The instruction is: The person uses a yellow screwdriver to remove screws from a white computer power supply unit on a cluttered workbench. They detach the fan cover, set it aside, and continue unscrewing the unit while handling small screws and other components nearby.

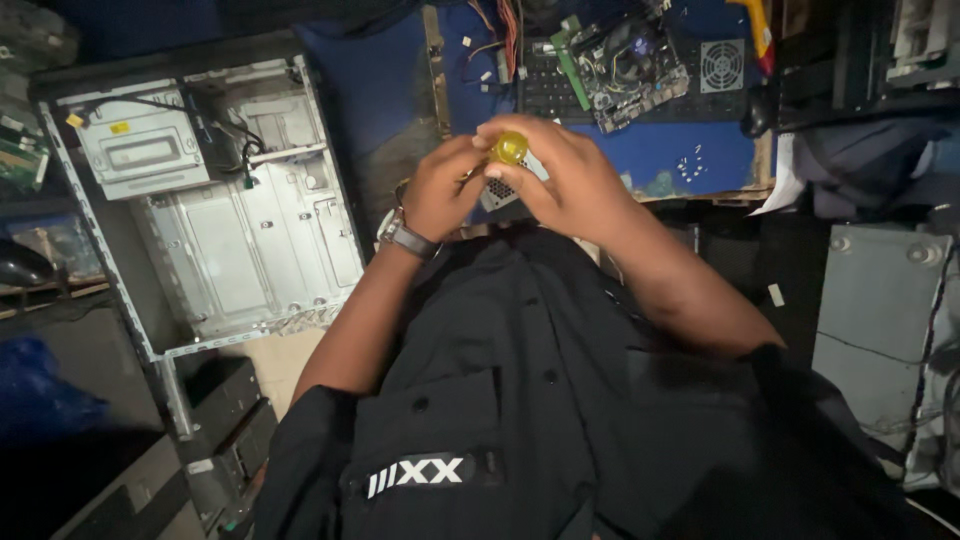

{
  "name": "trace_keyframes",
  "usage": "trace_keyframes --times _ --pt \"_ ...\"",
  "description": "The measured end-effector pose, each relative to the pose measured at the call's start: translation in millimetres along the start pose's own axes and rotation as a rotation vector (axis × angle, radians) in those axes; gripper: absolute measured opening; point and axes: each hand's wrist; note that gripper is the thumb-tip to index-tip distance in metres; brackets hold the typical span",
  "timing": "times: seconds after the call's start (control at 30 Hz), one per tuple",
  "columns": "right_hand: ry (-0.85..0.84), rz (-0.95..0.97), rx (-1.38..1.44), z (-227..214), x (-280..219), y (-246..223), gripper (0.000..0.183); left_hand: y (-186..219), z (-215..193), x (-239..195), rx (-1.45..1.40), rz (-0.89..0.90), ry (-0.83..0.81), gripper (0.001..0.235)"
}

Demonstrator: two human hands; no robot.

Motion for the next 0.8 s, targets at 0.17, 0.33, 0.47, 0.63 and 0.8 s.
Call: trace_keyframes --times 0.17,0.33,0.47,0.63,0.8 --pt "0.019 -0.016 0.016 2 -1 1 0.037 1 0 0 -0.009 0.03 0.017 0.015" --pt "0.021 -0.038 0.003 2 0 3 0.038 2 -2 4 0.014 0.011 -0.004 0.015" --pt "0.004 -0.023 -0.004 2 -2 3 0.04 5 -1 7 0.039 0.013 0.028 0.016" --pt "0.047 -0.064 0.195 12 -7 9 0.036 2 7 5 0.012 -0.174 0.031 0.019" --pt "0.189 -0.159 0.384 45 2 29 0.012 -23 24 -6 0.26 -0.204 -0.089 0.045"
Point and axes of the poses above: each hand's wrist, its own x-axis towards the middle knuckle, its own z-axis out of the palm, y = z × x, and after that the axes turned 12 degrees about x, right-handed
